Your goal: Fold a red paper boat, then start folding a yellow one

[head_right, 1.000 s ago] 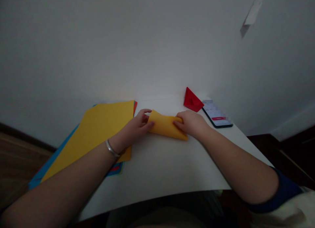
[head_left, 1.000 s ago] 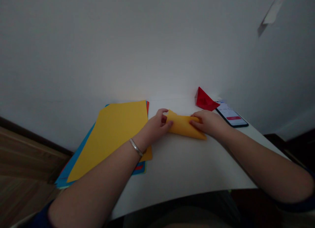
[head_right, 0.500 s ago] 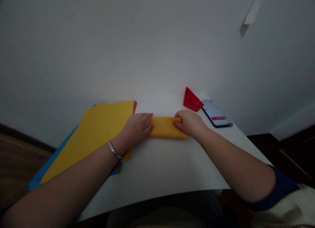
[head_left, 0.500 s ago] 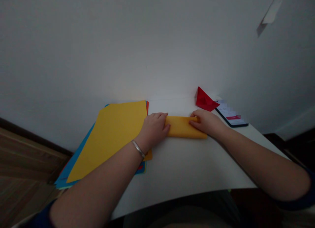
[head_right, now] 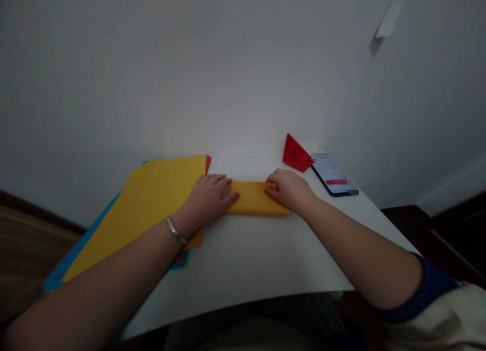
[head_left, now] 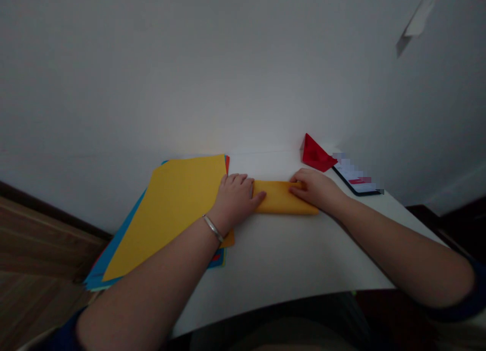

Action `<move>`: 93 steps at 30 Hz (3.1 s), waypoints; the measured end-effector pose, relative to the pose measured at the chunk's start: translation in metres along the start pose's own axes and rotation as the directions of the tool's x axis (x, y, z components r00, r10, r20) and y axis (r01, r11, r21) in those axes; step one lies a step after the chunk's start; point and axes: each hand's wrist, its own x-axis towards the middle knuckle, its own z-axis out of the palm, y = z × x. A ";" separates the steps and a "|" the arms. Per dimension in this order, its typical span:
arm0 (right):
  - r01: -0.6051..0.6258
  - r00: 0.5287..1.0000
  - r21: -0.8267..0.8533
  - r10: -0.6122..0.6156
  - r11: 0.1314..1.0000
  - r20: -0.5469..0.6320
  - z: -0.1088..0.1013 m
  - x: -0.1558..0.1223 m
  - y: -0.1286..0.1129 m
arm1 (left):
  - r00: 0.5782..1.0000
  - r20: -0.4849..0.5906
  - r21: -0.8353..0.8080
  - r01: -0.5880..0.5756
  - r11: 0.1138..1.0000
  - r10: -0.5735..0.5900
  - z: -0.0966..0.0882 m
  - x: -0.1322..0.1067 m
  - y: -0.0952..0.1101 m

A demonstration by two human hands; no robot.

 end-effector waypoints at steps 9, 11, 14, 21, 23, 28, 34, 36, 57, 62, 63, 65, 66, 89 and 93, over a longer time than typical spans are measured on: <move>0.043 0.999 0.024 -0.043 0.999 0.007 0.001 0.003 -0.001 | 0.999 -0.015 -0.120 0.046 0.992 -0.048 0.007 0.000 -0.003; 0.042 0.999 0.021 -0.042 0.999 0.016 0.001 0.003 -0.002 | 0.997 -0.044 -0.103 0.065 0.993 -0.069 0.006 0.000 -0.003; 0.046 0.999 0.017 -0.046 0.999 0.018 0.001 0.002 -0.003 | 0.992 -0.116 -0.038 0.046 0.998 -0.050 0.003 -0.002 -0.001; 0.073 0.997 -0.053 -0.073 0.996 0.017 -0.002 0.000 -0.011 | 0.995 -0.090 -0.040 0.037 0.999 -0.041 0.002 -0.002 0.002; 0.069 0.998 -0.077 -0.068 0.995 0.016 -0.003 0.000 -0.013 | 0.995 -0.089 -0.040 0.048 0.998 -0.051 0.004 -0.001 0.001; 0.036 0.999 -0.077 -0.034 0.996 0.021 -0.001 0.001 -0.015 | 0.995 -0.088 -0.049 0.041 0.998 -0.046 0.005 -0.001 0.000; 0.010 1.000 0.008 -0.010 1.000 -0.006 0.006 0.004 -0.010 | 0.998 -0.059 -0.074 0.020 0.997 -0.024 0.006 -0.001 0.000; 0.018 1.000 0.031 -0.018 0.999 -0.012 0.008 0.005 -0.008 | 0.999 -0.052 -0.074 0.008 0.997 -0.012 0.006 -0.001 -0.001; -0.072 0.989 0.450 0.123 0.890 -0.086 -0.001 0.000 -0.018 | 0.976 -0.041 -0.812 0.092 0.576 -0.214 -0.001 0.009 0.001; -0.130 0.982 0.522 0.181 0.843 -0.049 -0.002 -0.002 -0.017 | 0.956 -0.005 -0.929 0.104 0.355 -0.292 0.002 0.013 0.002; -0.129 0.981 0.521 0.187 0.843 -0.059 -0.001 -0.002 -0.016 | 0.956 -0.002 -0.937 0.100 0.334 -0.293 0.002 0.013 0.002; -0.120 0.977 0.524 0.193 0.843 -0.086 -0.001 -0.002 -0.015 | 0.956 0.008 -0.949 0.099 0.299 -0.292 0.001 0.013 0.002; -0.112 0.976 0.533 0.193 0.839 -0.099 -0.001 -0.002 -0.015 | 0.957 0.015 -0.953 0.102 0.286 -0.290 0.000 0.013 0.003; -0.030 0.955 0.607 0.202 0.795 -0.218 -0.002 -0.006 -0.016 | 0.890 -0.135 -0.949 0.010 0.314 -0.436 -0.006 0.008 0.002; -0.050 0.944 0.608 0.237 0.792 -0.231 -0.005 -0.006 -0.018 | 0.892 -0.106 -0.955 0.032 0.295 -0.439 -0.006 0.009 0.003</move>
